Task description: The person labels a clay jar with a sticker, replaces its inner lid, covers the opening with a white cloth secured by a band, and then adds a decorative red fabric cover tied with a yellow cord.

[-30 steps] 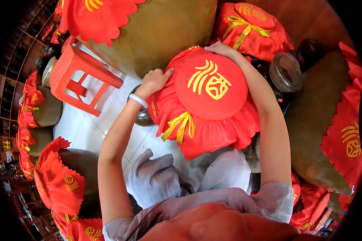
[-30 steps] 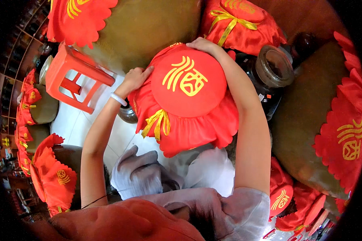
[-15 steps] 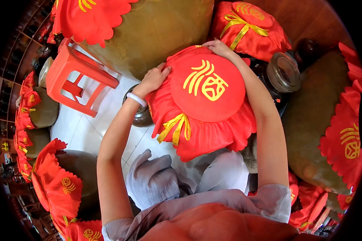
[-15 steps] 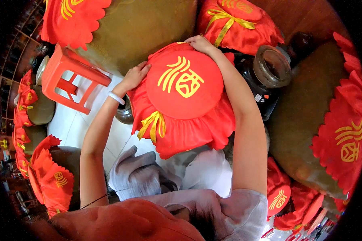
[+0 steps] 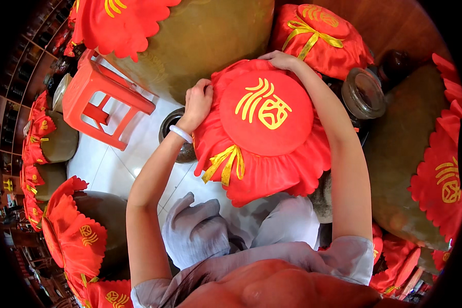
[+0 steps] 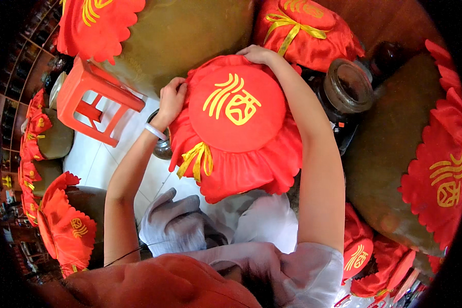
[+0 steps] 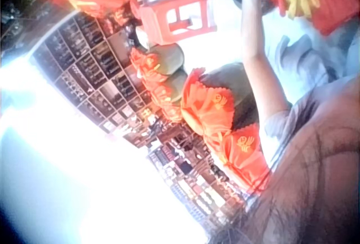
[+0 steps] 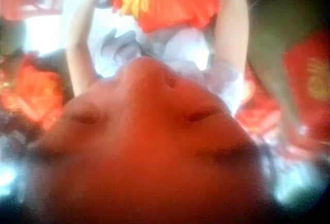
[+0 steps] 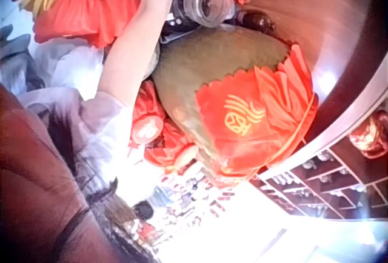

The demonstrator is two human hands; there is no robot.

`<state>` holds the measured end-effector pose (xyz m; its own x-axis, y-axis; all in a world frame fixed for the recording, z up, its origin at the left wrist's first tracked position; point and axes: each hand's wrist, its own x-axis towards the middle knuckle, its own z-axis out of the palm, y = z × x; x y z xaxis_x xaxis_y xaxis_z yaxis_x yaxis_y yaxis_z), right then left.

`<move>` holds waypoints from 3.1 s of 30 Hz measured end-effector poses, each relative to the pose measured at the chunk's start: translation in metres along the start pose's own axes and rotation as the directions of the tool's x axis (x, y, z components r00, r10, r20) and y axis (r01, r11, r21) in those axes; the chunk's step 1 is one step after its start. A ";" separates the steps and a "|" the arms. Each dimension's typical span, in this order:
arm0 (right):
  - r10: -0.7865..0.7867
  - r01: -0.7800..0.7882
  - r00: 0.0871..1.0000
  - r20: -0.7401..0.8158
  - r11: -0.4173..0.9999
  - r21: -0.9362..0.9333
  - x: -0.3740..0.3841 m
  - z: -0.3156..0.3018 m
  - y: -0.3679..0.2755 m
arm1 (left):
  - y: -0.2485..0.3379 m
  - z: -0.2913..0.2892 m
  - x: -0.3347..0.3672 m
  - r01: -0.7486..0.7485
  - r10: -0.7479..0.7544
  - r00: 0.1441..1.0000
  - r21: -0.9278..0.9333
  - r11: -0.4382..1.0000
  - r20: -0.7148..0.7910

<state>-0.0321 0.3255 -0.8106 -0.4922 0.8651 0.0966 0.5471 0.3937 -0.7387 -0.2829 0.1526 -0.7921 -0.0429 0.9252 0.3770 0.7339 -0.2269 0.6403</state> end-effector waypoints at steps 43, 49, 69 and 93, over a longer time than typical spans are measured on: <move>0.102 -0.105 0.994 -0.032 0.885 -0.454 -0.005 -0.033 0.077 | 0.007 0.026 0.011 0.003 0.024 0.953 -0.086 0.996 0.303; 0.007 -0.025 0.995 0.096 0.983 0.182 0.005 -0.004 -0.007 | 0.002 -0.018 -0.006 0.044 -0.058 0.983 0.082 0.996 0.177; 0.070 -0.071 0.997 0.033 0.997 0.019 0.012 0.013 -0.007 | -0.005 -0.004 0.004 0.215 -0.266 0.922 0.199 0.956 0.282; -0.170 0.145 0.985 -0.030 0.907 -0.394 -0.070 0.036 -0.124 | -0.013 0.008 0.000 0.338 -0.337 0.903 0.043 0.940 0.267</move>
<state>-0.0896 0.2054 -0.7500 -0.5580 0.7942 0.2407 0.6919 0.6053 -0.3934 -0.2873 0.1580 -0.8057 -0.1051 0.9930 -0.0544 0.7045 0.1129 0.7007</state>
